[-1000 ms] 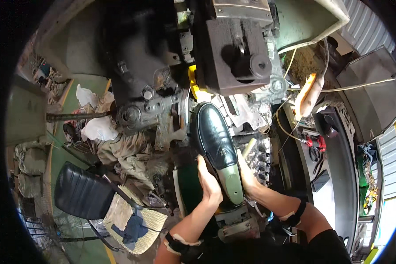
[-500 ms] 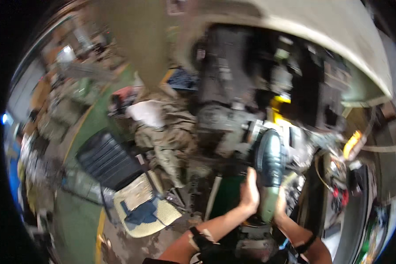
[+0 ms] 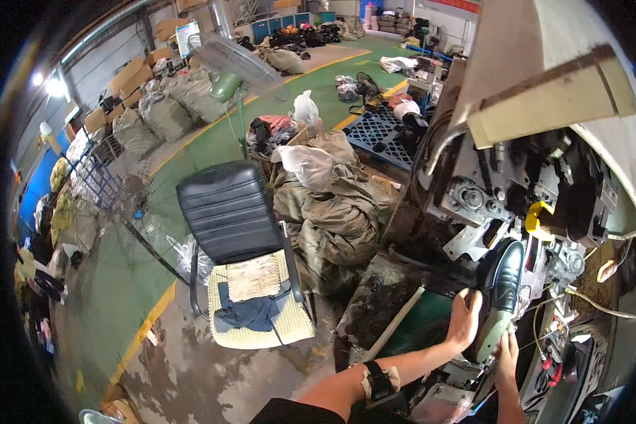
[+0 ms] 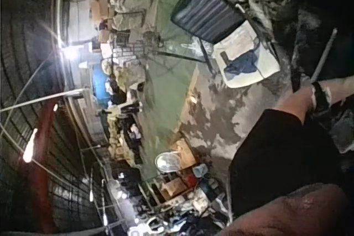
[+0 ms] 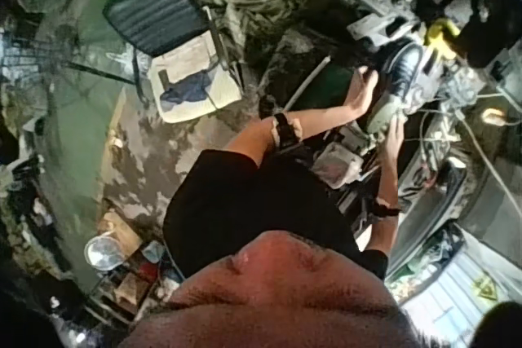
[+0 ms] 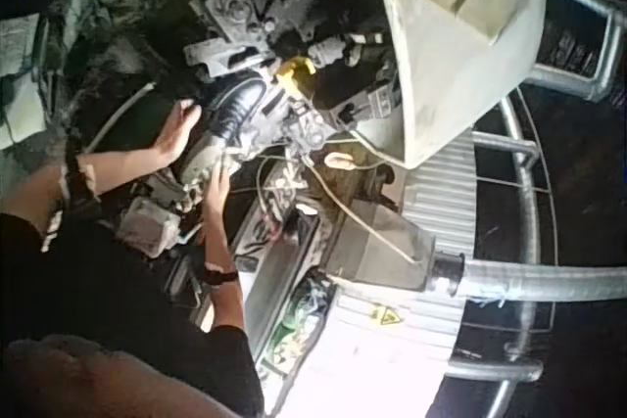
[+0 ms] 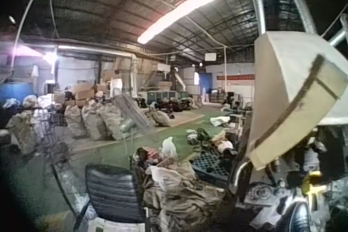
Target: Position shoe uppers on lasts and operate a lasting machine.
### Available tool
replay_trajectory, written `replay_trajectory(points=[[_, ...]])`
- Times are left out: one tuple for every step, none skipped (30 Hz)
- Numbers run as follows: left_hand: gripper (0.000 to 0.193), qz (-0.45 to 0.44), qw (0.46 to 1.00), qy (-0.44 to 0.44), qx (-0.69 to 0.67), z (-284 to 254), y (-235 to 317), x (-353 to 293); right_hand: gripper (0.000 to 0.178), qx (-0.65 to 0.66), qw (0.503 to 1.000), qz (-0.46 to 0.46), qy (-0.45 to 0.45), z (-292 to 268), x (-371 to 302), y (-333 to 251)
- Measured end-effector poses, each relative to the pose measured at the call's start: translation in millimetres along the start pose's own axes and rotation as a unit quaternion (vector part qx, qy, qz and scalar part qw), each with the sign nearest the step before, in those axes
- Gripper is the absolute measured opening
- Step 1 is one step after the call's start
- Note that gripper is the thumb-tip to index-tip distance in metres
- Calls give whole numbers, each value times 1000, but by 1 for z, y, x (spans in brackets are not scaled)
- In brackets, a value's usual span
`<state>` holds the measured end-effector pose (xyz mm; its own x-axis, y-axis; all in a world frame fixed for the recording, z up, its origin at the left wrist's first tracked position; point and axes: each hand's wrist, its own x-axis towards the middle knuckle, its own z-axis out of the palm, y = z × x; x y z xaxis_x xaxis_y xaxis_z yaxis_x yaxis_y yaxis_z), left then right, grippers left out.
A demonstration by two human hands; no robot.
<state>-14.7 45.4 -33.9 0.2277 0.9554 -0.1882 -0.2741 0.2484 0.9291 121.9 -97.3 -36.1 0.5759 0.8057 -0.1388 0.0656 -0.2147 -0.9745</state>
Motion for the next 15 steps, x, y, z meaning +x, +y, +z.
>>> replay_trajectory(points=[[74,77,996,-5,40,0,2,-7,41,-25,999,-2,-38,-13,-5,4],[73,138,988,-29,63,0,4,-16,37,-64,998,12,-23,-21,-10,14],[76,183,976,-55,101,1,6,-23,35,-165,986,15,-26,-30,-15,23],[81,227,960,-81,145,3,9,-30,33,-239,970,18,-36,-39,-20,32],[89,263,946,-77,174,5,11,-36,32,-278,960,7,-37,-41,-20,42],[98,290,931,-76,207,8,14,-42,30,-319,947,32,-32,-42,-18,51],[107,292,921,-80,245,9,16,-46,27,-356,934,-5,-19,-44,-15,55],[107,302,916,-77,251,12,19,-48,26,-351,934,-57,-19,-44,-11,57],[107,311,911,-76,258,13,21,-50,25,-351,933,-79,-8,-43,-7,56],[106,319,907,-72,267,14,24,-51,24,-336,935,-113,-3,-42,-3,53],[105,299,903,-86,296,16,27,-50,23,-320,942,-104,-16,-42,1,47],[105,321,897,-84,291,17,29,-49,23,-313,947,-70,-32,-42,4,41],[104,322,896,-84,294,19,33,-47,22,-306,950,-35,-49,-42,7,33],[103,309,897,-92,303,20,34,-46,22,-295,953,19,-66,-43,8,28],[102,303,897,-96,308,21,36,-44,27,-315,945,36,-76,-43,8,23]])
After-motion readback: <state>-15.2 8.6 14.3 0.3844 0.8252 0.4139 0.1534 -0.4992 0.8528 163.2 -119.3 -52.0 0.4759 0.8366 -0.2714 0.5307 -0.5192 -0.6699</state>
